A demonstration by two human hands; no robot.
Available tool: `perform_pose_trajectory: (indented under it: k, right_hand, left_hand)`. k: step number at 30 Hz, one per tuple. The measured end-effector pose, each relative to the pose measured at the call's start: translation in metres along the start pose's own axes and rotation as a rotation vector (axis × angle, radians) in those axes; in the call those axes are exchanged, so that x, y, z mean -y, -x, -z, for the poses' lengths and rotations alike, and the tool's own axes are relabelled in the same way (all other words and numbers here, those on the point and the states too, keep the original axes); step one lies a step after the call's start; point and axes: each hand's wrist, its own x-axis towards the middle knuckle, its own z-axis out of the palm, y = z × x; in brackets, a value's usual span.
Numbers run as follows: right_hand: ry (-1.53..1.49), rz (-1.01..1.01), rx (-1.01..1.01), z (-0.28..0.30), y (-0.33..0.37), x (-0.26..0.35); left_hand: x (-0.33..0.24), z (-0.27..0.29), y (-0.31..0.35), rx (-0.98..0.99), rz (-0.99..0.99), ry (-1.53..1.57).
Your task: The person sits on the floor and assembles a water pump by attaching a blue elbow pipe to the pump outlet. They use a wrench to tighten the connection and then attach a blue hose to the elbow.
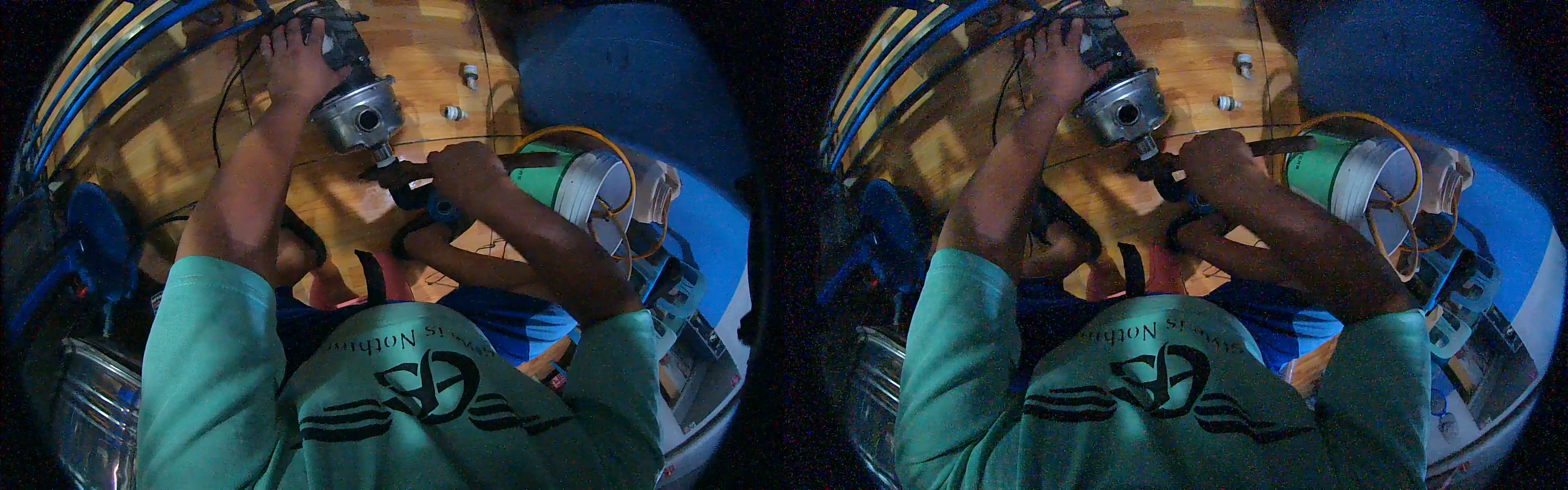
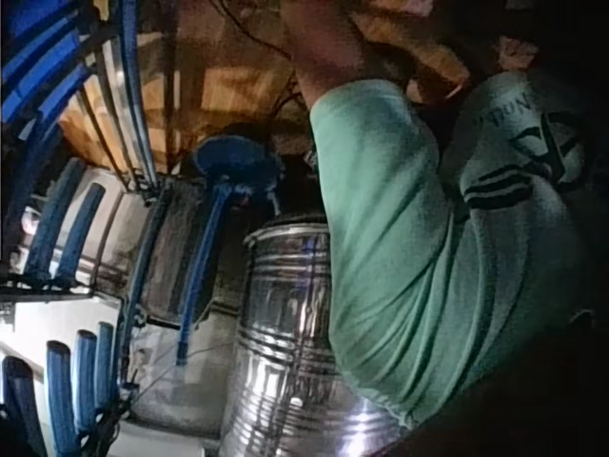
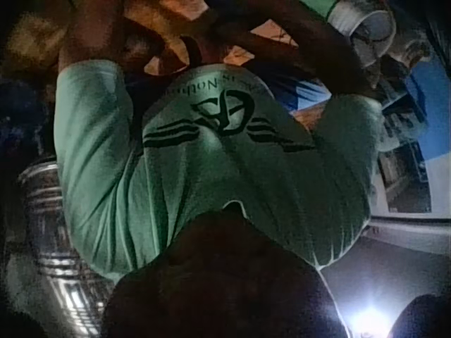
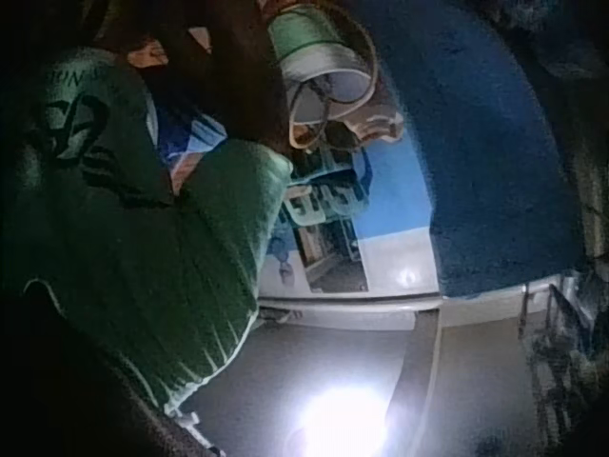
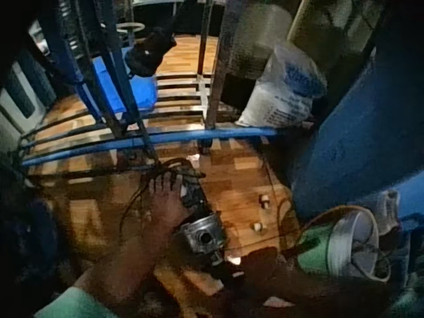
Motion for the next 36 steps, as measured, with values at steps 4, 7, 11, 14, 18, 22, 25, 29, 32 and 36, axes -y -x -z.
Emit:
perform_pose_trajectory:
  k: [4,7,11,14,18,22,25,29,32,36]
  right_hand:
    - [-0.017,0.067,-0.095,-0.020,-0.009,-0.030]
    - [-0.015,0.116,-0.206,-0.041,-0.012,-0.040]
    - [0.015,0.142,-0.236,-0.060,-0.031,-0.063]
    - [-0.081,0.282,-0.403,-0.067,-0.058,-0.095]
    - [-0.165,0.349,-0.398,-0.134,-0.143,-0.135]
    - [-0.165,0.437,-0.377,-0.151,-0.164,-0.138]
    - [-0.146,0.380,-0.364,-0.122,-0.123,-0.127]
    - [-0.072,0.295,-0.354,-0.111,-0.067,-0.114]
    - [-0.082,0.201,-0.273,-0.062,-0.016,-0.069]
    - [-0.029,0.021,-0.044,-0.019,0.014,-0.007]
  left_hand:
    - [0.005,-0.005,-0.001,-0.010,-0.016,-0.006]
    - [-0.004,0.004,-0.002,0.024,-0.019,-0.068]
    - [0.003,-0.003,-0.001,-0.019,-0.043,-0.071]
    - [0.012,-0.006,0.002,-0.032,-0.037,-0.054]
    - [0.000,-0.011,-0.006,-0.061,-0.065,-0.033]
    - [-0.002,-0.007,-0.003,0.004,-0.045,-0.090]
    - [0.002,0.001,0.001,-0.014,-0.028,-0.118]
    - [-0.002,-0.003,-0.001,-0.041,-0.025,-0.045]
    - [0.004,0.000,0.000,-0.041,-0.006,-0.025]
    - [0.000,-0.002,0.000,-0.035,-0.006,-0.019]
